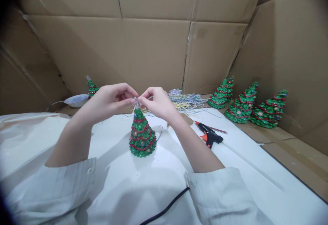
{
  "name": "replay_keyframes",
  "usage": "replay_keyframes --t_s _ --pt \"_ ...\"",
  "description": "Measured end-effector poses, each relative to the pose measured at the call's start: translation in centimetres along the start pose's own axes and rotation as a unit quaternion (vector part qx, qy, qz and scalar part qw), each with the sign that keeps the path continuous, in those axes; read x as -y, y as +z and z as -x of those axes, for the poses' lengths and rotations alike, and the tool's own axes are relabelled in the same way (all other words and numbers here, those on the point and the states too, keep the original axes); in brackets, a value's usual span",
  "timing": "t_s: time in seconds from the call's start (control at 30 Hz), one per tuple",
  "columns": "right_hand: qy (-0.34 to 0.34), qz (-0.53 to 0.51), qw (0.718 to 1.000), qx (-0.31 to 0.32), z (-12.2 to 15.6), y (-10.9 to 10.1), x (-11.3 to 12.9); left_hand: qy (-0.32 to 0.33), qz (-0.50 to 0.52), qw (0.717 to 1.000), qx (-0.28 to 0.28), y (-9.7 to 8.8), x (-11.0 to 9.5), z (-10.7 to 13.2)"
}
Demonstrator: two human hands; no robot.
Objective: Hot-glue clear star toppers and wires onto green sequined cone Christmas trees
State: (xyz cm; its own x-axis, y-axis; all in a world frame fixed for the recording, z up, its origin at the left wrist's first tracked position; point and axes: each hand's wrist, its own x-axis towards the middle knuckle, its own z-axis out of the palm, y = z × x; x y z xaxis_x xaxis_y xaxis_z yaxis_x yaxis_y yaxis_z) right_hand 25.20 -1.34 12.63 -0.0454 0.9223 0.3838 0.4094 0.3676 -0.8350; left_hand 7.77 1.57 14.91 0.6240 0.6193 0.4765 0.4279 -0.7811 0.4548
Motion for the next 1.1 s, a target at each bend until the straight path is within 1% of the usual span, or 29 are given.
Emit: replay_keyframes --t_s 0.1,0.23,0.5,0.67,0.93,1.1 --pt "0.012 -0.004 1.000 -0.005 0.02 0.07 0.12 0.001 -0.008 1.000 -0.002 0.00 0.06 -0.02" --pt "0.009 -0.006 1.000 -0.003 0.01 0.12 0.11 0.002 -0.009 1.000 -0.001 -0.01 0.12 -0.02" --pt "-0.027 0.014 1.000 0.006 0.09 0.11 -0.02 -0.003 -0.010 1.000 0.002 -0.10 -0.02 0.00" --pt "-0.061 0.036 0.997 0.005 0.23 0.05 -0.09 -0.005 -0.022 1.000 0.002 -0.15 -0.14 -0.05" --pt "-0.062 0.018 0.998 0.020 0.25 -0.06 -0.01 -0.010 -0.027 1.000 0.007 -0.18 -0.23 -0.15" --pt "-0.047 0.004 0.998 0.030 0.31 -0.10 0.04 -0.014 -0.008 1.000 0.012 -0.19 -0.20 -0.12"
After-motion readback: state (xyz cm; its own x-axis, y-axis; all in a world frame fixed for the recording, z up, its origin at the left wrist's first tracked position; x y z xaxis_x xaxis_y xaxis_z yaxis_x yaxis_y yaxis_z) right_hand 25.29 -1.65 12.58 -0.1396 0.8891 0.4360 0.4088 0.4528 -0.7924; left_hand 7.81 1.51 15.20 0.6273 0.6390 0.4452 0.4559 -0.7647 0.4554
